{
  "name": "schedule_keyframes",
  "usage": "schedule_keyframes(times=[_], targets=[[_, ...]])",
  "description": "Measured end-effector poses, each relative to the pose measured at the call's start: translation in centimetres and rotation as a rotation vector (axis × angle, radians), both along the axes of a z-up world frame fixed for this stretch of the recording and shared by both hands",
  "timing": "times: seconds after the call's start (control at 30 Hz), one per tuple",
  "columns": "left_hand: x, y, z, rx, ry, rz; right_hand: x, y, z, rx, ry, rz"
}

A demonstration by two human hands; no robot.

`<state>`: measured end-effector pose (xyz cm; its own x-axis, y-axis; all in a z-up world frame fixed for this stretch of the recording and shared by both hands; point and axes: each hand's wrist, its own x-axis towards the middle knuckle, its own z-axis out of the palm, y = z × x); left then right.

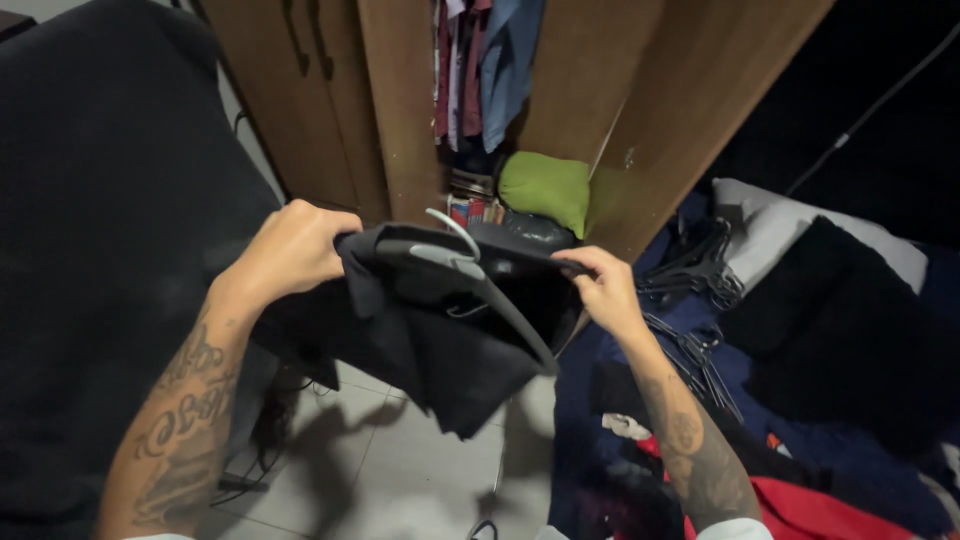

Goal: The person picks up a jacket and a pair of pants from a bed, places them onto hangers, and then hangs them inside a wooden wardrobe.

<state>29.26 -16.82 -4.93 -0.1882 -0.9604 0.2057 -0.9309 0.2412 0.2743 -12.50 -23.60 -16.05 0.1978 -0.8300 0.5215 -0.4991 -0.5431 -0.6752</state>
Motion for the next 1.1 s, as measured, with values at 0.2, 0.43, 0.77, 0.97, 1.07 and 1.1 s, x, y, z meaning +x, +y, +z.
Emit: schedule_keyframes(times=[0.2, 0.43, 0.77, 0.97, 1.07, 1.1], targets=[[-1.4, -0.3, 0.8, -0.175, -0.190, 0.180, -1.5, -3.3, -1.4, -0.095, 0.282, -0.208], [-0.3, -1.4, -0.4, -0.259, -0.069, 0.367, 2.2, -4.6, -3.4, 0.166, 0.181, -0.088], [3.6, -2.5, -8.2, -0.313, 0.489, 0.512, 10.6, -0.6, 5.8, -0.024, -0.174, 0.049], [-2.0, -6.2, -15.0, -0.241, 0.943, 0.452, 9.8, -1.8, 10.6, -0.171, -0.208, -0.069], [-0.8, -8.3, -17.6, -0.207, 1.060, 0.388, 8.0, -1.3, 11.3, -0.209, -0.192, -0.089], [0.6, -9.1, -18.2, -0.246, 1.017, 0.403, 7.5, -1.1, 11.3, -0.219, -0.190, -0.105]])
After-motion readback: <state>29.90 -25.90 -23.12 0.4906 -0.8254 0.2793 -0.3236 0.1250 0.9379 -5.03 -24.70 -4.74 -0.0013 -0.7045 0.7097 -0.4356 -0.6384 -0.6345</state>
